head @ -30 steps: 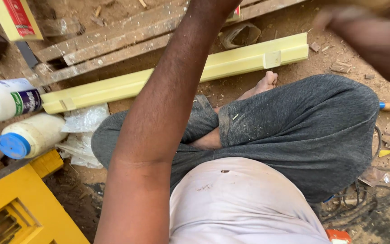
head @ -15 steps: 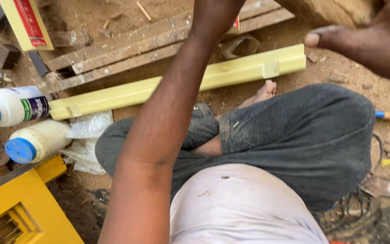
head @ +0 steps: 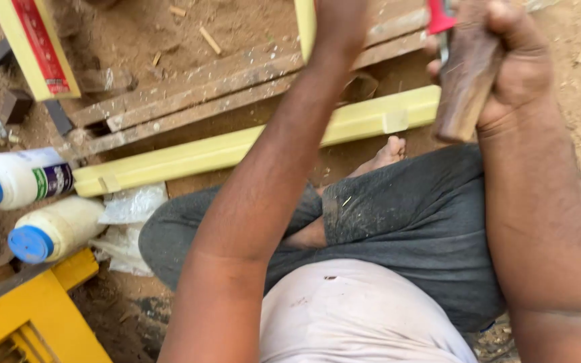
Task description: The person sits on the ground and assembles a wooden frame by fitting two yellow-painted wooden pieces together. They use a chisel to adjust the joint and repeatedly test the fit of the pieces.
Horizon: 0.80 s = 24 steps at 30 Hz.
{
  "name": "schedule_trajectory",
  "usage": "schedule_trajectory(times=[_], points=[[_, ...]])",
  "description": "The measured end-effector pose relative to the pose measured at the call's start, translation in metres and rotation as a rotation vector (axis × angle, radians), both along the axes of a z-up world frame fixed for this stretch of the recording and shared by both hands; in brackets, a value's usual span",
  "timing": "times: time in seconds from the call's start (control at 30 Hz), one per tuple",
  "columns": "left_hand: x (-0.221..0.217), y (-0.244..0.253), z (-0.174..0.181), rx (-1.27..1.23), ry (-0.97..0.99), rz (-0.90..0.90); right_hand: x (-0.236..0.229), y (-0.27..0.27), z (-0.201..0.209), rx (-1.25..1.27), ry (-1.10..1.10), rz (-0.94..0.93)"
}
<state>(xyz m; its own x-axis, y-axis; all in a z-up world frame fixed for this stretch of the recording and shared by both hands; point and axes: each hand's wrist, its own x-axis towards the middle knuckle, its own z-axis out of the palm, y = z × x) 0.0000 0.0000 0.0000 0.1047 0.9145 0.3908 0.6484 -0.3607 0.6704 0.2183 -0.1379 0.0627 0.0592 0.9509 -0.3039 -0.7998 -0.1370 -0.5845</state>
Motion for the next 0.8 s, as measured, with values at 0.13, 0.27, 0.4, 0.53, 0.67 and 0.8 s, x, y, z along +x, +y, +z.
schedule_trajectory(times=[0.13,0.27,0.4,0.53,0.67,0.8], points=[[-0.014,0.014,-0.022,-0.143,-0.116,0.188,0.098,0.02,-0.075,-0.124,-0.17,-0.275],[-0.01,0.008,-0.019,-0.426,0.047,0.252,0.193,0.016,-0.166,-0.379,-0.489,-0.714],[0.006,-0.009,-0.002,-0.509,0.334,0.19,0.218,0.013,-0.21,-0.577,-0.848,-1.001],[0.008,-0.012,0.02,-0.568,0.423,0.153,0.143,0.041,-0.174,-0.099,-1.872,-0.43],[0.022,-0.018,0.068,-0.67,0.149,0.08,-0.01,0.104,-0.083,-0.127,-1.018,0.143],[0.035,-0.045,0.082,-0.684,-0.425,-0.223,-0.051,0.102,0.006,0.176,-0.609,0.265]])
